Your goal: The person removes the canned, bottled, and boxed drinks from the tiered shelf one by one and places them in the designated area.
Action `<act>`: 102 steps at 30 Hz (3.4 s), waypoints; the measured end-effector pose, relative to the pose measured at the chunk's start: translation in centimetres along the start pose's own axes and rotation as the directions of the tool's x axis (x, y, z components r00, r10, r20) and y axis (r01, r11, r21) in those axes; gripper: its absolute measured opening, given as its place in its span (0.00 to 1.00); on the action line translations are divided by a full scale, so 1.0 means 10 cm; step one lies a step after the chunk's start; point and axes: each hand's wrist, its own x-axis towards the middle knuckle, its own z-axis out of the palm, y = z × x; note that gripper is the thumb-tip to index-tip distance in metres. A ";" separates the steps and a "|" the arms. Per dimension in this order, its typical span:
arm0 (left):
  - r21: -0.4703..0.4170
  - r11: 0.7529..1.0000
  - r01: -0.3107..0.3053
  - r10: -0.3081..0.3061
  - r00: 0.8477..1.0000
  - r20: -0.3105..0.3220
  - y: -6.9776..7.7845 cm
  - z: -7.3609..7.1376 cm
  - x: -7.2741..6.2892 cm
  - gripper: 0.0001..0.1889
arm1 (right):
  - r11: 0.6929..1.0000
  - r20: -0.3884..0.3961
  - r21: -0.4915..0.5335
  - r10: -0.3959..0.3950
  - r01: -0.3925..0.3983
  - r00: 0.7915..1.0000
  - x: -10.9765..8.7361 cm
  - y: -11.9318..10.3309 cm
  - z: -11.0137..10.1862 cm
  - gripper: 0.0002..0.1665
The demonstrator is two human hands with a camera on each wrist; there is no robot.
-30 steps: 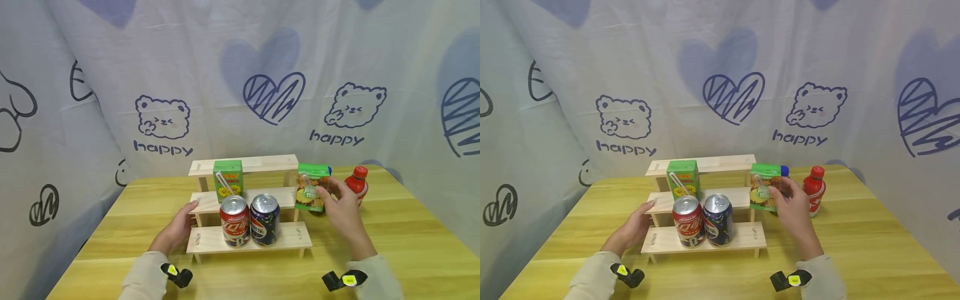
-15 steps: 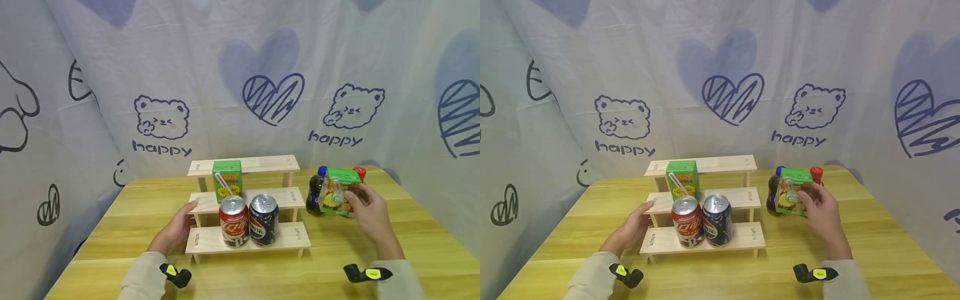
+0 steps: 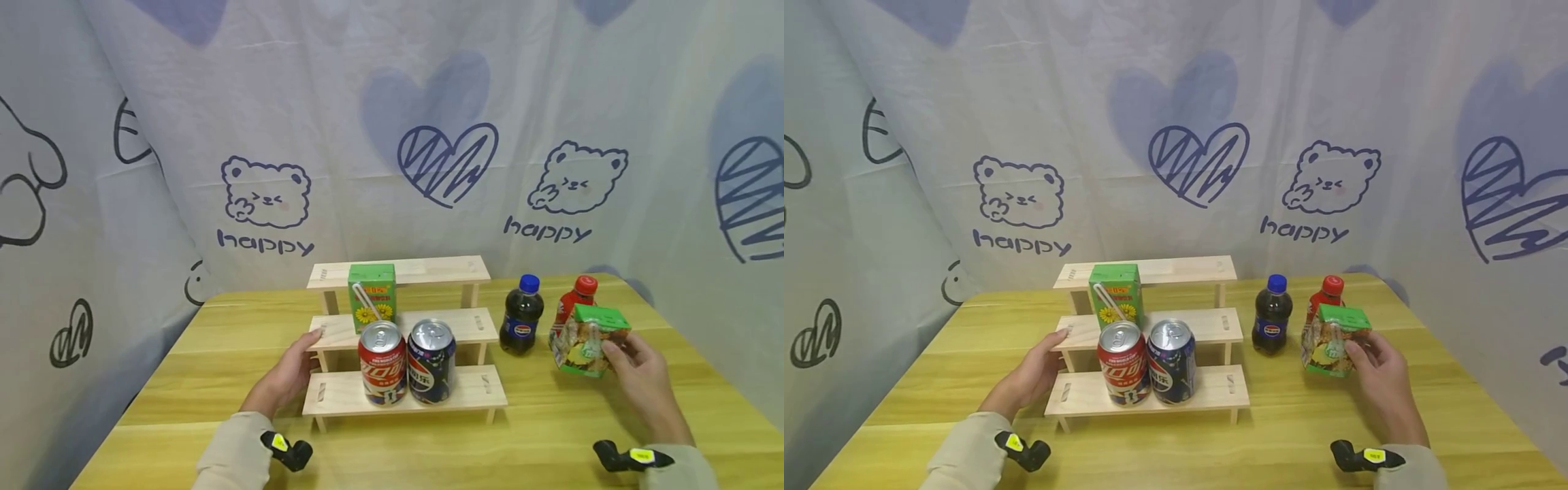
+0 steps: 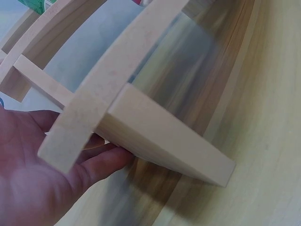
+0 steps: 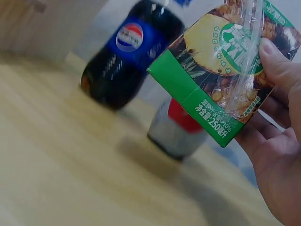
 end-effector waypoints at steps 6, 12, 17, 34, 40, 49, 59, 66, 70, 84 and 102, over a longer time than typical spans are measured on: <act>0.018 1.000 -0.007 0.007 1.000 0.005 -0.01 -0.01 0.00 0.39 | 0.979 0.038 0.170 0.104 -0.109 0.994 -0.05 0.18 -0.03 0.24; -0.023 1.000 0.001 -0.001 1.000 -0.004 0.00 0.00 -0.01 0.39 | 0.990 0.001 0.056 0.131 -0.131 0.991 -0.05 0.30 0.04 0.24; 0.023 0.999 -0.028 0.028 0.999 0.017 -0.05 -0.04 0.03 0.40 | 0.993 -0.018 0.012 0.115 -0.114 0.993 -0.04 0.34 0.09 0.21; -0.026 1.000 0.018 -0.019 1.000 -0.015 -0.20 -0.13 0.16 0.39 | 0.987 -0.005 0.096 0.128 -0.127 0.992 -0.06 0.37 0.07 0.19; -0.002 1.000 0.008 -0.008 1.000 0.012 -0.11 -0.08 0.08 0.40 | 0.959 0.015 0.189 0.212 -0.211 0.977 -0.08 0.35 0.05 0.28; 0.016 1.000 -0.014 0.014 1.000 0.008 -0.08 -0.06 0.05 0.41 | 0.843 -0.028 0.442 0.355 -0.307 0.934 -0.01 0.10 -0.01 0.39; -0.012 1.000 0.007 -0.007 1.000 -0.021 -0.01 -0.01 0.01 0.39 | 0.898 -0.169 0.362 0.326 -0.249 0.930 0.08 -0.32 -0.05 0.30; -0.051 0.998 0.022 -0.024 0.999 -0.033 0.03 0.02 -0.02 0.36 | 0.936 -0.239 0.221 0.326 -0.275 0.915 0.13 -0.61 -0.04 0.31; -0.052 0.998 0.020 -0.022 0.999 -0.029 0.04 0.02 -0.02 0.35 | 0.966 -0.247 0.114 0.252 -0.230 0.936 0.12 -0.75 0.03 0.29; -0.037 0.999 0.023 -0.025 0.999 -0.036 0.02 0.02 -0.01 0.37 | 0.993 -0.049 -0.058 0.102 -0.104 0.994 0.12 -1.09 0.47 0.31; -0.023 0.999 0.024 -0.025 0.999 -0.031 0.01 0.01 0.00 0.38 | 1.000 0.282 0.027 -0.015 0.008 0.959 0.25 -1.51 1.33 0.29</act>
